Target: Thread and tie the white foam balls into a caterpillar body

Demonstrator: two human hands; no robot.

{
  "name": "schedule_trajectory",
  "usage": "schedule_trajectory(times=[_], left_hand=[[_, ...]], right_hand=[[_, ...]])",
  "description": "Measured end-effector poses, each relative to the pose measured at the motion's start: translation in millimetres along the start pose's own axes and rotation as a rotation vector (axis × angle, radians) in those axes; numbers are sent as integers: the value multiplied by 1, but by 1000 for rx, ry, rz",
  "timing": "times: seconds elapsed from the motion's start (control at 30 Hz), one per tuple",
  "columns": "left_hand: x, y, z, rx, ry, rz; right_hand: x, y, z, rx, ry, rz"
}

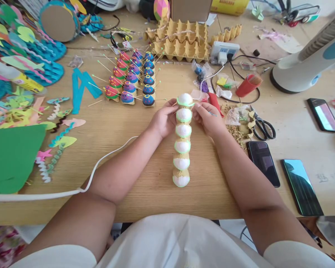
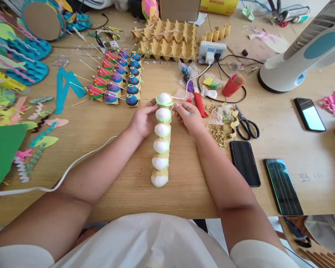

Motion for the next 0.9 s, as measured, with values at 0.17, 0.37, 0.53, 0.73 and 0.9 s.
schedule_trajectory(times=[0.17,0.37,0.53,0.73,0.9], left_hand=[[1,-1,1,13,12,16],[1,2,-3,-34,-10,-4],[4,2,-5,14,8,37],[4,5,-9,-5,-46,7],[7,3,-7,-8,-43,37]], right_hand=[[4,-1,-1,-23,-101,23],[9,-2,0,-39,-111,70],[10,-3,0,-38,-105,120],[11,-2,0,-26,-86,155],[9,-3,1,-27,-69,144]])
Point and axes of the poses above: each hand's wrist, its own y-axis away from the middle knuckle, its own z-axis out of the back of the hand, x = y × z, the point moved 5 cm from there along -y, towards the middle knuckle, and after that the axes turned 13 degrees about z, right-handed, at the moved point
